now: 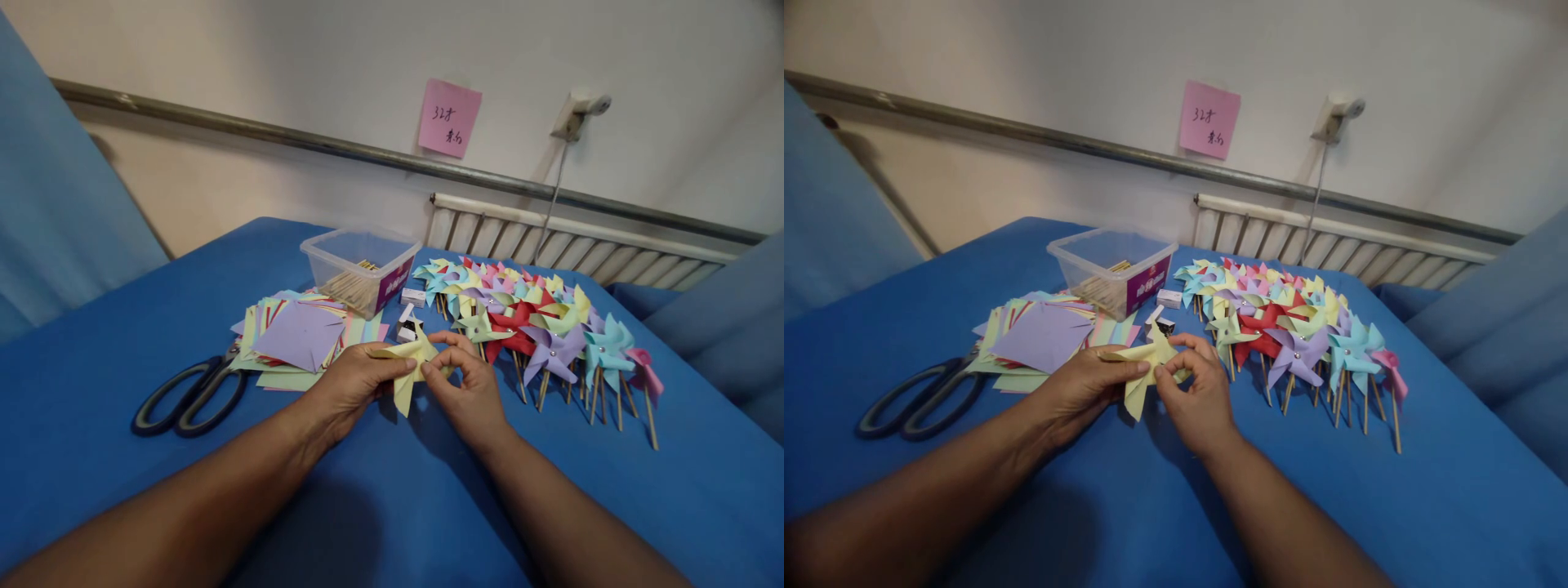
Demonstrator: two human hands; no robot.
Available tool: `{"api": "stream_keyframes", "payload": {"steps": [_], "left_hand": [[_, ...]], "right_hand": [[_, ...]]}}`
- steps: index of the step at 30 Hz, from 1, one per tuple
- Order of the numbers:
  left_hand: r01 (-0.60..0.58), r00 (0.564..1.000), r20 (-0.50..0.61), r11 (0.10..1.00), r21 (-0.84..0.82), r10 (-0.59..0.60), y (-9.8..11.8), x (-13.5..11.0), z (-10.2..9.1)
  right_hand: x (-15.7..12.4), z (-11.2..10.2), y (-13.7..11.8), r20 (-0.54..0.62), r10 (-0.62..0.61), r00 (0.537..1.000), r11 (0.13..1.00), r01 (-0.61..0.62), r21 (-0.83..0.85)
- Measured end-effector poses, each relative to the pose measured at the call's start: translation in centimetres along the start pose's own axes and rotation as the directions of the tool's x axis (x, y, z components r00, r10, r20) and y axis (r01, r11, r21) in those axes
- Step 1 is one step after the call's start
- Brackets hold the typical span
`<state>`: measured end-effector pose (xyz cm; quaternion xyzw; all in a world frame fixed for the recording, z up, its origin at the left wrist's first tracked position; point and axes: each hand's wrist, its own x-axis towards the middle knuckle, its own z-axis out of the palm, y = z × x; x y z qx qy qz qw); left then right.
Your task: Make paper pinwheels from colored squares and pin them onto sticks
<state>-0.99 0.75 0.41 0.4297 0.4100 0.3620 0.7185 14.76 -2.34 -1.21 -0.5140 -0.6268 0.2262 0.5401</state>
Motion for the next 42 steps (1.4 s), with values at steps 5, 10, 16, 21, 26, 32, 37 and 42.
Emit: {"api": "stream_keyframes", "payload": {"steps": [5, 10, 16, 21, 26, 32, 37, 42], "left_hand": [[0.005, 1.000, -0.016, 1.000, 0.017, -0.004, 0.1, -0.1, 0.1], [0.006, 1.000, -0.018, 0.999, 0.036, -0.005, 0.0, -0.2, 0.1], [-0.014, 1.000, 0.022, 0.998, 0.068, 0.013, 0.4, -0.2, 0.0], [0.067, 0.996, 0.041, 0.980, 0.186, -0.075, 0.9, -0.5, -0.2], [0.085, 0.988, 0.095, 0.941, 0.326, -0.122, 1.2, -0.8, 0.0], [0.083, 0.994, 0.032, 0.922, 0.378, -0.102, 1.0, -0.6, -0.1], [0.023, 0.997, -0.077, 0.984, 0.177, -0.010, 0.3, 0.0, 0.0], [0.097, 0.994, -0.035, 0.980, -0.172, -0.104, 0.1, 0.0, 0.3]], "right_hand": [[0.0, 0.1, 0.1, -0.001, 0.010, 1.000, 1.000, -0.010, 0.005], [-0.1, 0.2, 0.0, 0.016, 0.034, 0.999, 0.999, -0.034, 0.012], [0.1, 0.0, 0.0, 0.089, 0.279, 0.956, 0.859, -0.290, 0.421], [0.6, -0.4, 0.1, 0.371, 0.385, 0.845, 0.599, -0.534, 0.596], [0.6, -0.9, 0.2, 0.477, 0.338, 0.811, 0.649, -0.568, 0.506], [0.3, -0.5, 0.3, 0.473, 0.340, 0.813, 0.705, -0.554, 0.444], [-0.1, 1.3, 0.8, 0.178, 0.404, 0.897, 0.731, -0.433, 0.527], [0.1, 1.8, 1.4, -0.073, 0.447, 0.892, 0.751, -0.329, 0.573]]}}
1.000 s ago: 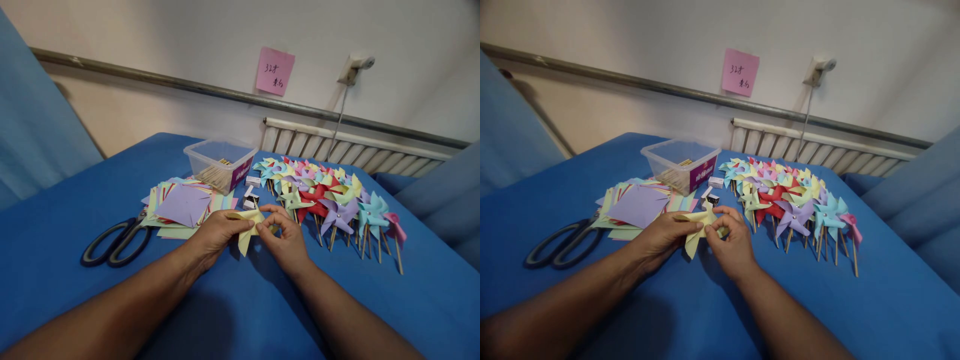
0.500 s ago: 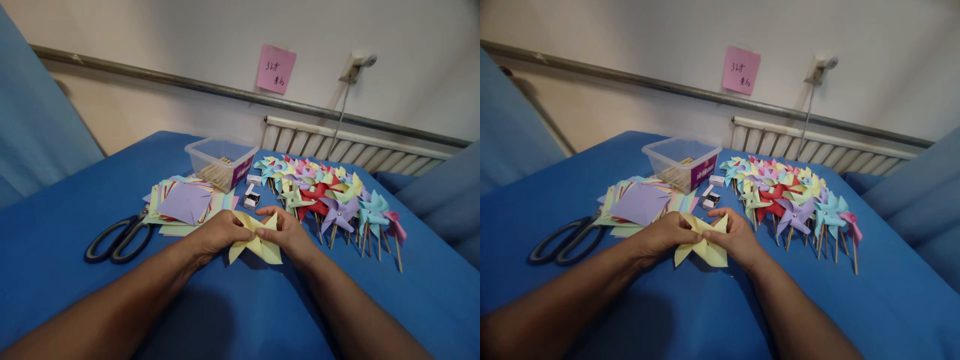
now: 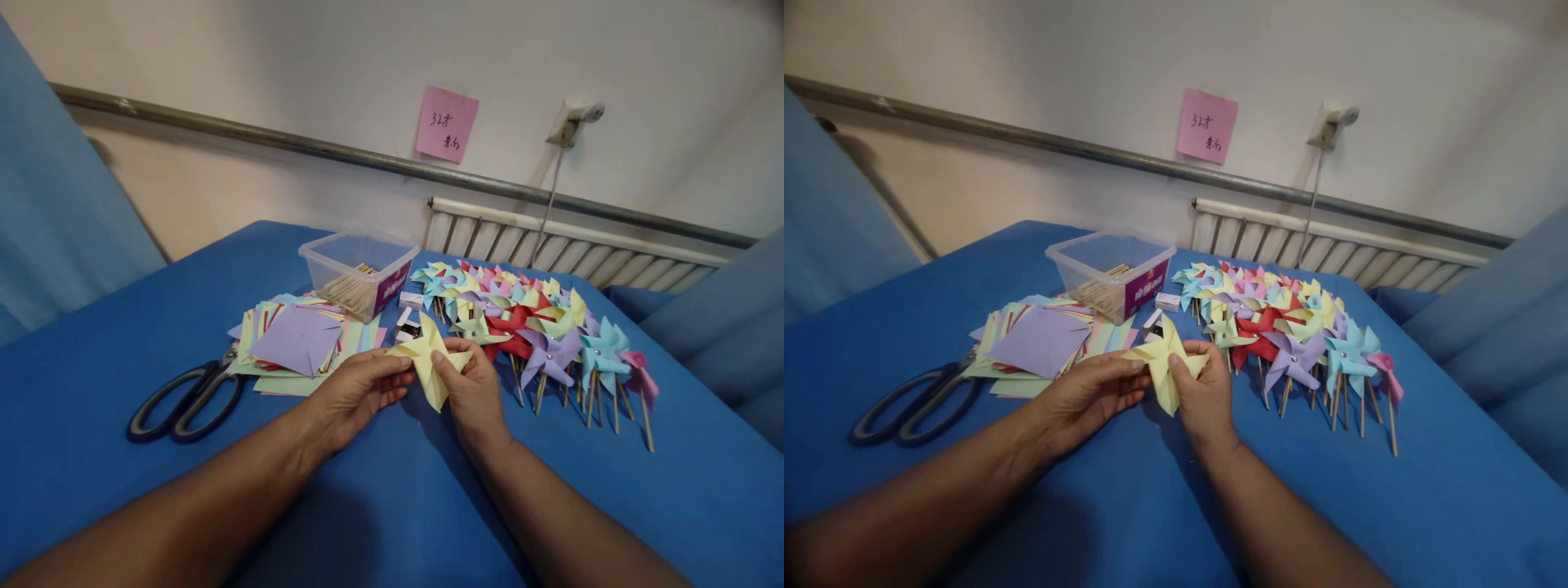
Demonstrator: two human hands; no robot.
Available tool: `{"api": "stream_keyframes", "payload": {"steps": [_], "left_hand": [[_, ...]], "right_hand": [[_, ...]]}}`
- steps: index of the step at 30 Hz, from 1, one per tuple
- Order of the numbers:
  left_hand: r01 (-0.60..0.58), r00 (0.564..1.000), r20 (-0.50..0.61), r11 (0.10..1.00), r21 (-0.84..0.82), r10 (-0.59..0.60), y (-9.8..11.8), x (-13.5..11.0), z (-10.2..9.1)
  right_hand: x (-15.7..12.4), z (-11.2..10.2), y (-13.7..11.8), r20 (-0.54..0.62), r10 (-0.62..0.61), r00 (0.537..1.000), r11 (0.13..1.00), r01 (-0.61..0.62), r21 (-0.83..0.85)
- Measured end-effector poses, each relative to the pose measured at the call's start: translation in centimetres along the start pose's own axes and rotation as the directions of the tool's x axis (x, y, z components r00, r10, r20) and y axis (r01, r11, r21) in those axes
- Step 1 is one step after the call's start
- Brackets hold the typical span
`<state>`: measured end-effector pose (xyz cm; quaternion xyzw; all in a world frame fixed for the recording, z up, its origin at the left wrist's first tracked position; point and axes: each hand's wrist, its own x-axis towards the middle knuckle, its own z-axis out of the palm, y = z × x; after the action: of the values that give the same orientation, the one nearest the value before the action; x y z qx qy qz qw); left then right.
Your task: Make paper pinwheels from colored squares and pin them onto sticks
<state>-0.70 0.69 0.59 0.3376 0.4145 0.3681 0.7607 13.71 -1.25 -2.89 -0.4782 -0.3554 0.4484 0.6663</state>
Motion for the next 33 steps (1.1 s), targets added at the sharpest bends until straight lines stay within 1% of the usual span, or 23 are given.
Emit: {"api": "stream_keyframes", "payload": {"steps": [3, 7, 12, 16, 21, 25, 27, 31, 33], "left_hand": [[0.028, 0.999, 0.024, 0.999, -0.042, -0.027, -0.3, -0.1, 0.2], [-0.009, 0.999, 0.049, 1.000, -0.025, 0.010, -0.7, -0.3, 0.3], [-0.060, 0.998, 0.033, 0.998, 0.003, 0.060, -0.8, -0.3, 0.4], [-0.082, 0.996, 0.029, 0.997, 0.013, 0.081, -0.9, -0.2, 0.5], [-0.087, 0.996, 0.017, 0.996, 0.035, 0.086, -1.0, -0.2, 0.6], [-0.085, 0.996, -0.001, 0.995, 0.045, 0.086, -0.9, -0.1, 0.5], [-0.070, 0.997, -0.013, 0.997, 0.008, 0.070, -0.6, 0.0, 0.4], [-0.013, 1.000, -0.017, 0.994, -0.113, 0.011, 0.5, 0.2, -0.2], [0.004, 1.000, -0.016, 0.988, -0.156, -0.006, 1.1, 0.2, -0.3]], "right_hand": [[0.0, 0.0, -0.1, -0.027, -0.030, 0.999, 1.000, 0.030, -0.003], [-0.6, 0.4, -0.3, 0.014, -0.041, 0.999, 0.999, 0.041, -0.008], [-1.0, 0.7, -0.4, 0.084, -0.015, 0.996, 1.000, 0.014, 0.013], [-1.0, 0.6, -0.2, 0.093, -0.023, 0.995, 1.000, 0.022, 0.014], [-1.0, 0.7, 0.0, 0.120, 0.001, 0.993, 0.999, -0.005, 0.037], [-1.3, 0.6, -0.5, 0.153, 0.008, 0.988, 0.999, -0.014, 0.036], [-1.5, 0.5, -1.1, 0.165, -0.013, 0.986, 1.000, 0.013, 0.003], [-1.9, 0.1, -2.0, 0.169, -0.154, 0.974, 0.983, 0.169, -0.076], [-1.9, 0.0, -2.2, 0.199, -0.202, 0.959, 0.971, 0.223, -0.090]]}}
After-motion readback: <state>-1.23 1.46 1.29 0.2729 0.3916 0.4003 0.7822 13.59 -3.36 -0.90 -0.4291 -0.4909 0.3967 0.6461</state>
